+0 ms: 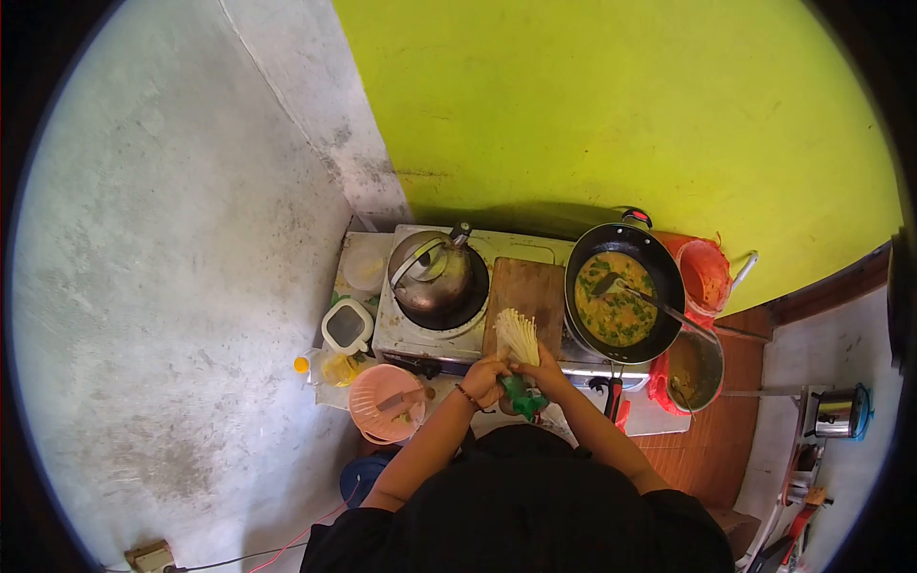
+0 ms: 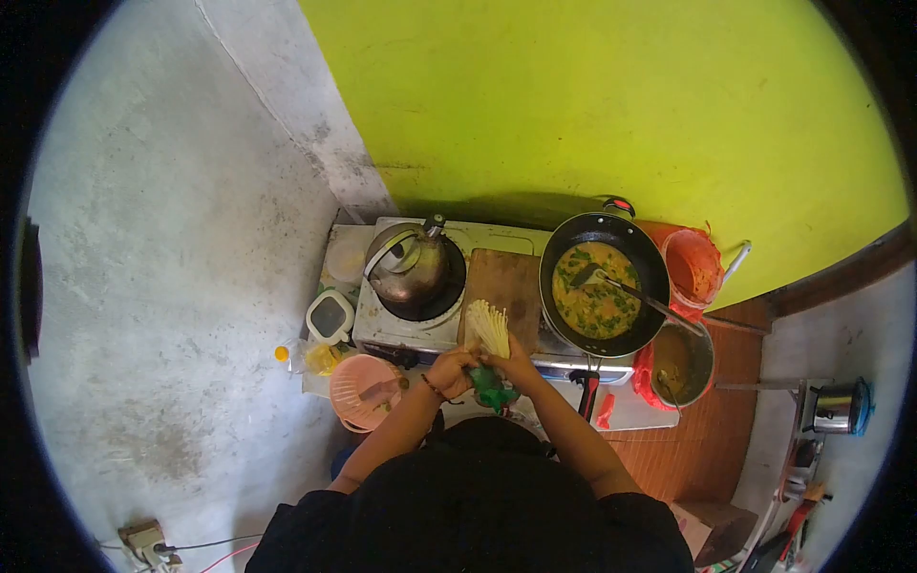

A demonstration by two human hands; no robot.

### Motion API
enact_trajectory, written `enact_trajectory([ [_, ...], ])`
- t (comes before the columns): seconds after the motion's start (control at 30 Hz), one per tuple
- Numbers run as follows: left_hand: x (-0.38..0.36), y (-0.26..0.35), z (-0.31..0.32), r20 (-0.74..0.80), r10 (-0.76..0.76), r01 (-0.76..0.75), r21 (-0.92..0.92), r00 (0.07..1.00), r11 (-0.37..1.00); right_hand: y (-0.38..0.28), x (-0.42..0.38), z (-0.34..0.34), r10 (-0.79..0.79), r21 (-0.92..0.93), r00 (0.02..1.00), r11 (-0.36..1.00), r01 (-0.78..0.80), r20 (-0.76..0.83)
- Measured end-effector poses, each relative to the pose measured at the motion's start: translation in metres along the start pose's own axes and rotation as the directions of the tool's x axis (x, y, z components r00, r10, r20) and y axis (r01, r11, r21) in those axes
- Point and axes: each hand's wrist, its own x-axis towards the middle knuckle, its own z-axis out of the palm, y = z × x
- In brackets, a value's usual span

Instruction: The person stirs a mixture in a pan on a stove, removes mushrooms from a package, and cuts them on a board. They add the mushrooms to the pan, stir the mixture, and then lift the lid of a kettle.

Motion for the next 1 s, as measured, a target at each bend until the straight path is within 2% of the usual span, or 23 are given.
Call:
enact_trajectory([
  [0.03, -0.005, 0.004, 0.004, -0.058, -0.014, 0.016, 0.041, 0.998, 0.999, 0.007, 0.005, -0.007, 0.013, 0.026, 1.0, 1.0, -0.013, 0.006],
  [0.07, -0.009, 0.008, 0.006, -0.054, -0.026, 0.027, 0.02, 0.998, 0.999, 0.014, 0.009, -0.014, 0.025, 0.052, 1.0, 0.998, -0.026, 0.012],
  [0.17, -0.025, 0.019, 0.007, -0.06, -0.022, 0.02, -0.029, 0.998, 0.999, -0.003, 0.015, -0.012, 0.089, -0.086, 0.994, 0.992, -0.095, -0.071],
  [0.27, -0.041, 0.023, 0.0, -0.099, 0.049, -0.056, -0.072, 0.994, 0.996, 0.019, 0.042, -0.03, -0.272, -0.407, 0.962, 0.875, 0.261, 0.033],
  [0.3, -0.046, 0.022, -0.008, -0.11, 0.068, -0.079, -0.101, 0.992, 0.992, 0.012, 0.043, -0.027, -0.309, -0.629, 0.95, 0.733, 0.258, 0.029],
  [0.37, -0.056, 0.024, -0.017, -0.11, 0.111, -0.125, -0.13, 0.988, 0.984, -0.019, 0.038, -0.014, -0.383, -0.931, 0.922, 0.312, 0.188, 0.058],
  [0.47, -0.08, 0.035, -0.018, -0.071, 0.178, -0.186, -0.139, 0.981, 0.973, -0.027, 0.042, -0.012, -0.324, -0.97, 0.916, -0.127, 0.207, 0.238],
  [0.53, -0.101, 0.045, -0.009, -0.039, 0.216, -0.22, -0.149, 0.976, 0.964, -0.022, 0.046, -0.016, -0.323, -0.946, 0.896, -0.211, 0.246, 0.305],
  [0.57, -0.109, 0.047, -0.012, -0.042, 0.215, -0.217, -0.081, 0.976, 0.973, -0.021, 0.049, -0.019, -0.321, -0.93, 0.885, -0.253, 0.265, 0.339],
  [0.67, -0.13, 0.042, -0.022, -0.056, 0.224, -0.22, 0.075, 0.973, 0.973, -0.029, 0.05, -0.021, -0.311, -0.912, 0.87, -0.275, 0.304, 0.384],
  [0.7, -0.135, 0.037, -0.025, -0.037, 0.207, -0.19, 0.27, 0.978, 0.944, -0.029, 0.052, -0.023, -0.294, -0.916, 0.879, -0.261, 0.304, 0.376],
  [0.77, -0.147, 0.027, -0.029, -0.019, 0.161, -0.115, 0.62, 0.987, 0.776, -0.026, 0.057, -0.023, -0.257, -0.923, 0.896, -0.232, 0.308, 0.363],
  [0.87, -0.148, 0.006, -0.022, -0.126, -0.085, 0.144, 0.594, 0.988, 0.792, -0.042, 0.052, -0.009, -0.159, -0.941, 0.943, -0.221, 0.255, 0.293],
  [0.97, -0.151, -0.003, -0.008, -0.103, 0.148, 0.046, 0.938, 0.984, 0.343, -0.05, 0.041, -0.001, -0.208, -0.941, 0.937, -0.251, 0.227, 0.281],
  [1.0, -0.149, -0.007, -0.013, -0.117, 0.146, 0.066, 0.946, 0.982, 0.317, -0.055, 0.038, 0.002, -0.25, -0.95, 0.925, -0.197, 0.241, 0.287],
])
